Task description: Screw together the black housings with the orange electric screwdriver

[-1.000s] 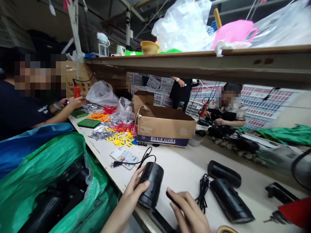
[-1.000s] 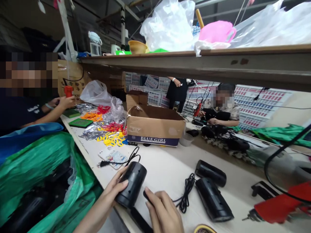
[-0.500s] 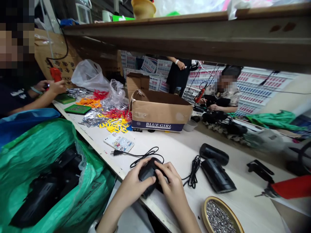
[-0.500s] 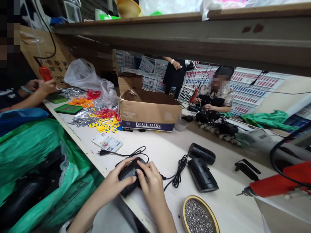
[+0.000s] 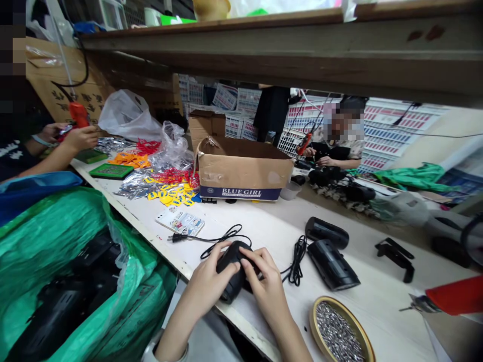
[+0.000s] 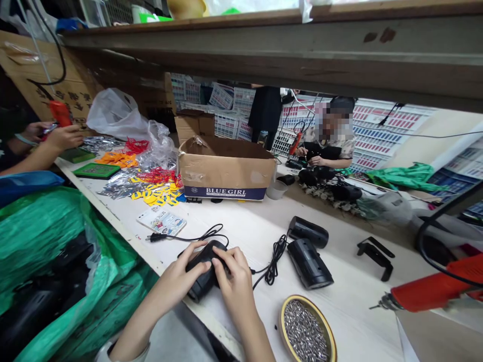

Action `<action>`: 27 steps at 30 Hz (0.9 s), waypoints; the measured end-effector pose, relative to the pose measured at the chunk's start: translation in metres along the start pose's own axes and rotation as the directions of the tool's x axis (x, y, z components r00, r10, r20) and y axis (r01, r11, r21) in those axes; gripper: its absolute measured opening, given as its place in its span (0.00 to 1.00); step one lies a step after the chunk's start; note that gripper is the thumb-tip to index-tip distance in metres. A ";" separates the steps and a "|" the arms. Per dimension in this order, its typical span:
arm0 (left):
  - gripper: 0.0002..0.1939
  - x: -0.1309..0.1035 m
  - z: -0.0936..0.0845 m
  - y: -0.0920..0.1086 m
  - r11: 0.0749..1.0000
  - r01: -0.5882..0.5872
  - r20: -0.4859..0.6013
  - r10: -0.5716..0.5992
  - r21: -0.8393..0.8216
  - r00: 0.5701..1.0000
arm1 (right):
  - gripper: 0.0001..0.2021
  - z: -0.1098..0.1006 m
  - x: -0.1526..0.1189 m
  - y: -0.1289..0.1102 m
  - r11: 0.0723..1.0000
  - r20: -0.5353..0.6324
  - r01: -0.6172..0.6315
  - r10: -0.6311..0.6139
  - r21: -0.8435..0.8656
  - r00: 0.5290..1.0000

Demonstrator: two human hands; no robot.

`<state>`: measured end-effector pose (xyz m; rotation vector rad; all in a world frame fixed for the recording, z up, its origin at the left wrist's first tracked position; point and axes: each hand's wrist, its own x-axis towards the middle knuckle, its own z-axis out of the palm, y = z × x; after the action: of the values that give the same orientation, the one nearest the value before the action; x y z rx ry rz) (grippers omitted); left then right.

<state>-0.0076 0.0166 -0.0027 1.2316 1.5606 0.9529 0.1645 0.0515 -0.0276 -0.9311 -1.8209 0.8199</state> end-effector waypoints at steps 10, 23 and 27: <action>0.35 -0.012 -0.008 -0.001 0.918 -0.077 0.026 0.073 0.388 0.997 | 0.13 0.006 -0.002 0.003 1.000 -0.036 -0.023 0.022 -0.013 0.999; 0.37 -0.016 0.009 -0.005 0.937 -0.102 -0.051 0.127 0.335 0.991 | 0.12 0.003 -0.003 -0.002 0.997 -0.041 -0.054 0.056 0.052 0.998; 0.36 -0.018 0.011 -0.008 0.935 -0.102 -0.061 0.131 0.341 0.990 | 0.12 0.002 -0.003 -0.006 0.999 -0.031 -0.035 0.036 0.028 0.999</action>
<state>0.0023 -0.0019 -0.0098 1.5546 1.7849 0.8414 0.1624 0.0457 -0.0250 -0.9557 -1.7661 0.8458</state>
